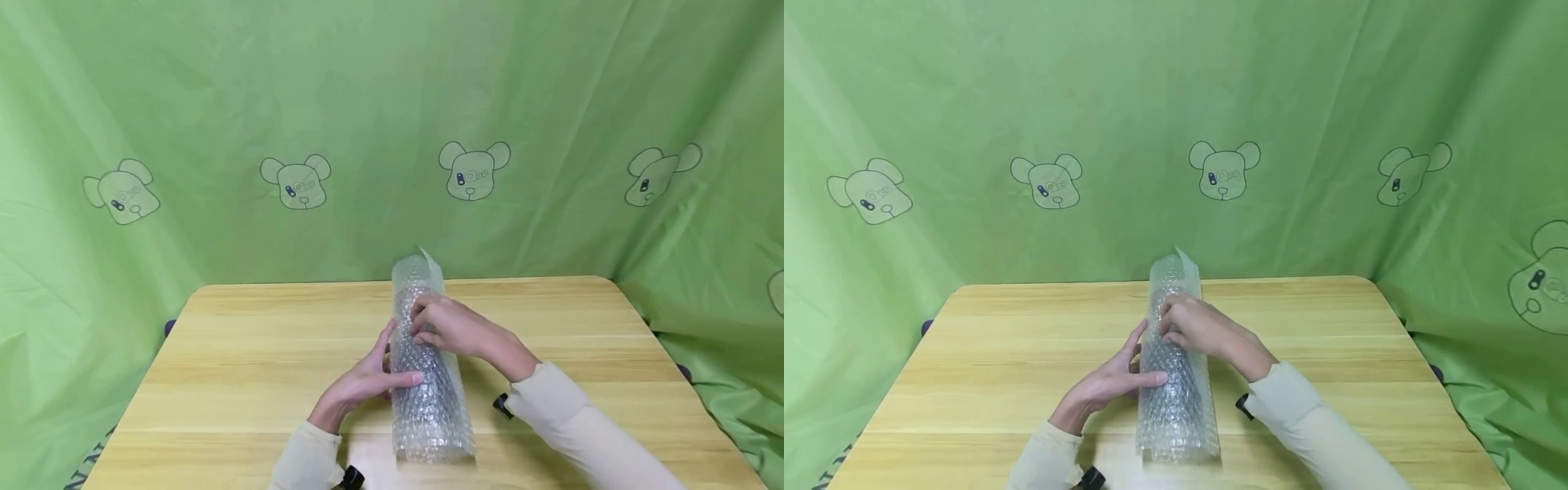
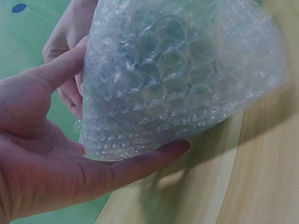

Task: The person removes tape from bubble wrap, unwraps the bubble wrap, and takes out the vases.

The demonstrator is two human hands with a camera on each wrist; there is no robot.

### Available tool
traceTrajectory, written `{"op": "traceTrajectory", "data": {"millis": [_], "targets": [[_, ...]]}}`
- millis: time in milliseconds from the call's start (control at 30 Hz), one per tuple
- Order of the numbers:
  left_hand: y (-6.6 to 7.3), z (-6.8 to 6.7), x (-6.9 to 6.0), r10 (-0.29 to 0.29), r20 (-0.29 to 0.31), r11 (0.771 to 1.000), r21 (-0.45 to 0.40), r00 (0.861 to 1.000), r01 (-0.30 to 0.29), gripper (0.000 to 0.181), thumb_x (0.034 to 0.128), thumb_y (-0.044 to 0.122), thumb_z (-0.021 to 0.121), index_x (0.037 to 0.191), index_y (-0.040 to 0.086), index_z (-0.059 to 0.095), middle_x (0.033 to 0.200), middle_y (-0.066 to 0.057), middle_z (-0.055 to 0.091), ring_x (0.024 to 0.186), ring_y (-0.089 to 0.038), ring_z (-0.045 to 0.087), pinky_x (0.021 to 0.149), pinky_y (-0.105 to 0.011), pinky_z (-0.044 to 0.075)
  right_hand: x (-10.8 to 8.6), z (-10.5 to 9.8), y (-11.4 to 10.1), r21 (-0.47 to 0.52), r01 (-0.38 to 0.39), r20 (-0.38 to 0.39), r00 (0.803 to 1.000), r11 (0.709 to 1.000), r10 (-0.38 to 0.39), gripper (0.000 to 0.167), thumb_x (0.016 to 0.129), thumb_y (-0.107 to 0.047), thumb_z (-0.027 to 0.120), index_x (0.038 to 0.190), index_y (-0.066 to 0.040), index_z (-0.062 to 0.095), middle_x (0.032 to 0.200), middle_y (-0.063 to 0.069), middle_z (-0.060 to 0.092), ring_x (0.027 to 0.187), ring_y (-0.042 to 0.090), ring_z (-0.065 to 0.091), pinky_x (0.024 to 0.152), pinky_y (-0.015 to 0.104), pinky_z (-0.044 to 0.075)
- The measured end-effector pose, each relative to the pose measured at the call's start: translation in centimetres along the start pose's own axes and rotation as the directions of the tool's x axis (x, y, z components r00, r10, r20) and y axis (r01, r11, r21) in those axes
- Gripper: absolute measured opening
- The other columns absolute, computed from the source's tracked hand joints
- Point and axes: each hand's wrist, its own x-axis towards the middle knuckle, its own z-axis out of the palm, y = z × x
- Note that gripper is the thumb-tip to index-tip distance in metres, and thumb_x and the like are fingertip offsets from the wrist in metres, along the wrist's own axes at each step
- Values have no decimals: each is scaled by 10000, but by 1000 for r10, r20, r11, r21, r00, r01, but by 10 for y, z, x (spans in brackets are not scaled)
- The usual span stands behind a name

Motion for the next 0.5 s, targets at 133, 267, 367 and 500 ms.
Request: {"op": "traceTrajectory", "data": {"millis": [133, 267, 367, 500], "targets": [[-1, -1, 1, 1, 12, 1000, -10, 1000, -1, 1205, 892, 213, 811, 1644, 296, -128, 1682, -256, 25, 1263, -417, 549, 915, -508, 591, 2, 0, 0, 6, -1, 6, 1000, 1000, 1, 133, 865, -78, 806, 996, -54, 812, 1041, 48, 665, 955, 181, 602, 824, 283, 597], [-1, -1, 1, 0, 15, 1000, -17, 1000, 0, 1202, 890, 214, 813, 1646, 295, -118, 1684, -253, 12, 1257, -408, 556, 912, -501, 593, 2, 0, 1, 23, -15, 13, 1000, 1000, 15, 120, 865, -72, 806, 983, -54, 811, 1027, 38, 664, 943, 175, 605, 813, 271, 595], [-1, -1, 1, 2, 17, 1000, -19, 1000, -1, 1202, 889, 210, 813, 1647, 282, -116, 1682, -258, 10, 1244, -399, 568, 907, -496, 595, 4, 0, 1, 36, -31, 20, 999, 999, 31, 92, 865, -69, 805, 957, -59, 802, 1013, 29, 667, 940, 174, 609, 819, 276, 595], [-1, -1, 0, 4, 16, 1000, -18, 1000, -3, 1201, 890, 202, 811, 1648, 269, -118, 1682, -260, 12, 1221, -390, 583, 893, -492, 601, 5, 2, 0, 47, -45, 28, 999, 998, 44, 50, 872, -66, 798, 917, -77, 780, 977, 13, 664, 919, 167, 608, 819, 289, 591]]}}
